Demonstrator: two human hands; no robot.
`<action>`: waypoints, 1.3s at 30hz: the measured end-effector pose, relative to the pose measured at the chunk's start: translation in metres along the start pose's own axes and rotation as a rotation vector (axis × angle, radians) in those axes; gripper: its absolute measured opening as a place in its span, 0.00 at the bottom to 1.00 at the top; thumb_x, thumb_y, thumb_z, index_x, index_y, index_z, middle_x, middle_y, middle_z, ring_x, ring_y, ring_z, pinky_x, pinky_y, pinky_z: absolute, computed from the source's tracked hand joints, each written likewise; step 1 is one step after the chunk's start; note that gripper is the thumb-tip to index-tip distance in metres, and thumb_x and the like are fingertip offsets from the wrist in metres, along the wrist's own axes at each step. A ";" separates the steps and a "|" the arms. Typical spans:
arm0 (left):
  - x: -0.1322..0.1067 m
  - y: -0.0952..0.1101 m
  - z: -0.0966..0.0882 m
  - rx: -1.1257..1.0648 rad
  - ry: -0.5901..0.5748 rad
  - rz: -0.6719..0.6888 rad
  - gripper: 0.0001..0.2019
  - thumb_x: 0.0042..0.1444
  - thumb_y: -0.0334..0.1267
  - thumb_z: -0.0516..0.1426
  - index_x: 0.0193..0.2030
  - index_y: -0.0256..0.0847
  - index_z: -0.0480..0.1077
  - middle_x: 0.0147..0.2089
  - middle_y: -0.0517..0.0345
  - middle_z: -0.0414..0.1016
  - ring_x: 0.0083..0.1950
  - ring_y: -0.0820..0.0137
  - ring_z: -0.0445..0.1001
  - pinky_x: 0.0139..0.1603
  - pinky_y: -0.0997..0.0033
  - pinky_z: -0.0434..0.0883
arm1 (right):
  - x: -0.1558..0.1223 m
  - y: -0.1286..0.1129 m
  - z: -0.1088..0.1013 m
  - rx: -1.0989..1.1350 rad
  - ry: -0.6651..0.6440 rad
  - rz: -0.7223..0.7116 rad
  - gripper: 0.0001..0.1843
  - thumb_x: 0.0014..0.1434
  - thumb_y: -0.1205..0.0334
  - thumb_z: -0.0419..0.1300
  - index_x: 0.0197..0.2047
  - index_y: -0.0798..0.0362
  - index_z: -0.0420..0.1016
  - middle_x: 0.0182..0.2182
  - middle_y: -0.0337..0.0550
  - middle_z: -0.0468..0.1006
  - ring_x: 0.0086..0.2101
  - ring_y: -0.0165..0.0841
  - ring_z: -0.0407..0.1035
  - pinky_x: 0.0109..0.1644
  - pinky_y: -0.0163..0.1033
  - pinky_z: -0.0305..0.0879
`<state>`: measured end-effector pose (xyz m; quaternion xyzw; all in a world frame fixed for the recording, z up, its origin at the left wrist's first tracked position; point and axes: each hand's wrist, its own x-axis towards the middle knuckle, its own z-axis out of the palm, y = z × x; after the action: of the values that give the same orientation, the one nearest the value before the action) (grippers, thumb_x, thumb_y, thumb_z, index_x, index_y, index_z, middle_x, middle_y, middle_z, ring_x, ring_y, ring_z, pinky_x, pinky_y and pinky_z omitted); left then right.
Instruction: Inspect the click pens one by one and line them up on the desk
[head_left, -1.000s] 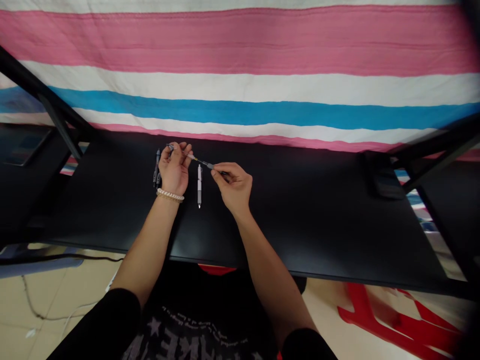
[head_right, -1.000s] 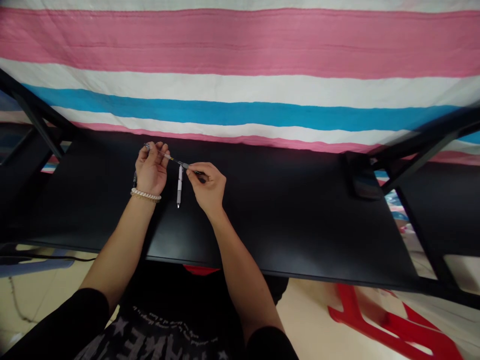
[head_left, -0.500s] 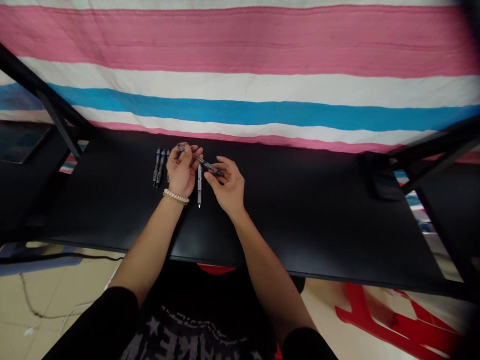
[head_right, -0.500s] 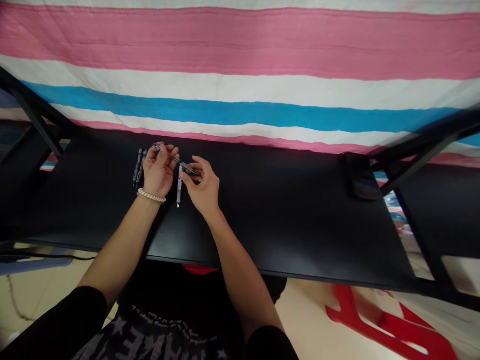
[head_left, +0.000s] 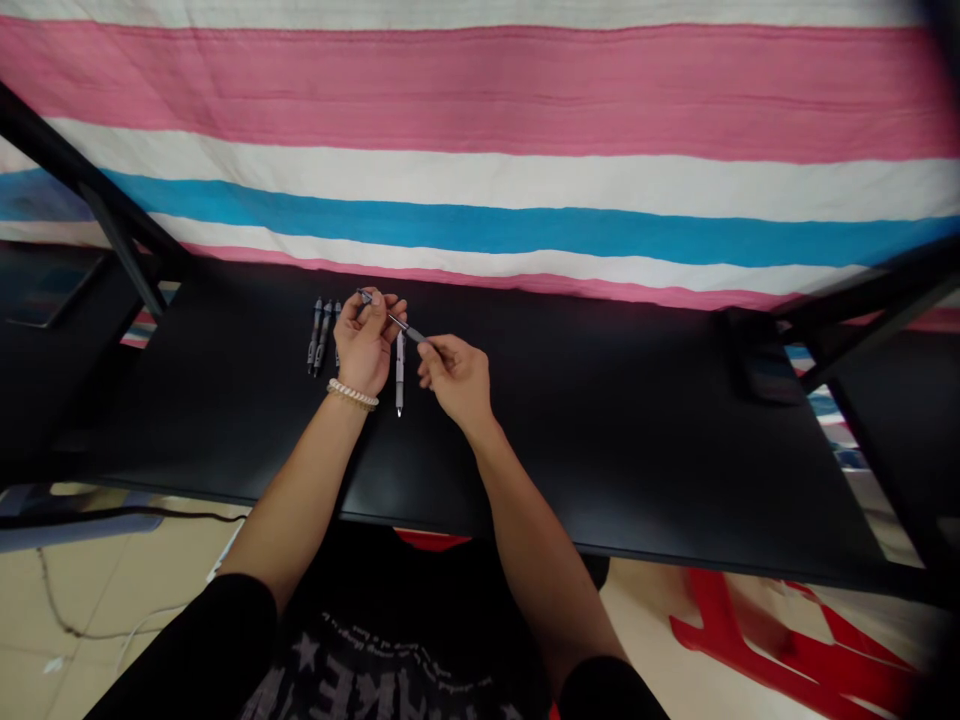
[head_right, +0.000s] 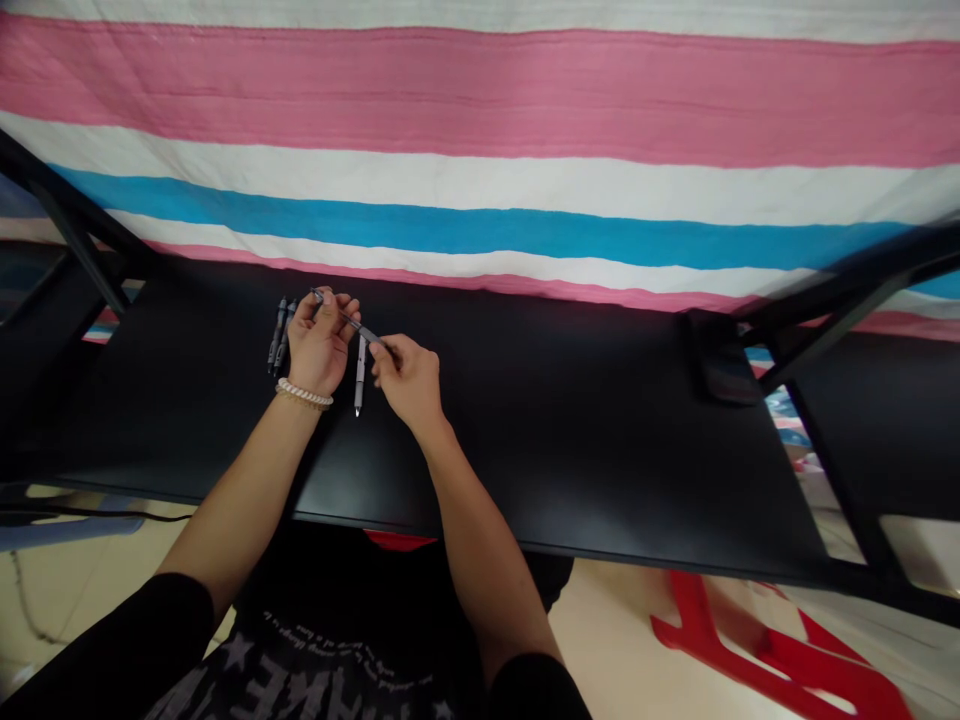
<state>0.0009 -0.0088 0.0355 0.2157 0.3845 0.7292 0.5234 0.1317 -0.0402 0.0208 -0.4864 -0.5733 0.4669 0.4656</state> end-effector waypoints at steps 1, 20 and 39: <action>0.000 0.000 0.000 0.005 -0.002 0.001 0.10 0.57 0.36 0.67 0.40 0.43 0.69 0.37 0.60 0.79 0.40 0.72 0.81 0.45 0.72 0.77 | 0.000 0.000 0.000 -0.006 -0.027 0.007 0.26 0.63 0.37 0.56 0.37 0.53 0.75 0.21 0.38 0.75 0.19 0.27 0.69 0.23 0.32 0.66; -0.006 0.017 0.006 -0.114 -0.112 -0.165 0.04 0.62 0.35 0.61 0.39 0.42 0.70 0.27 0.66 0.71 0.25 0.81 0.71 0.27 0.82 0.68 | -0.002 -0.001 0.006 0.149 -0.245 0.124 0.33 0.60 0.28 0.53 0.32 0.54 0.73 0.18 0.36 0.72 0.16 0.25 0.65 0.18 0.30 0.59; 0.010 0.035 -0.008 0.127 0.053 -0.129 0.14 0.59 0.44 0.58 0.29 0.45 0.56 0.18 0.69 0.51 0.16 0.78 0.50 0.17 0.74 0.49 | -0.006 -0.003 0.002 -0.419 -0.434 -0.106 0.08 0.63 0.58 0.61 0.41 0.50 0.80 0.23 0.33 0.74 0.23 0.26 0.63 0.30 0.34 0.54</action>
<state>-0.0291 -0.0081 0.0577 0.2040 0.4570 0.6736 0.5439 0.1298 -0.0468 0.0233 -0.4301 -0.7679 0.4065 0.2452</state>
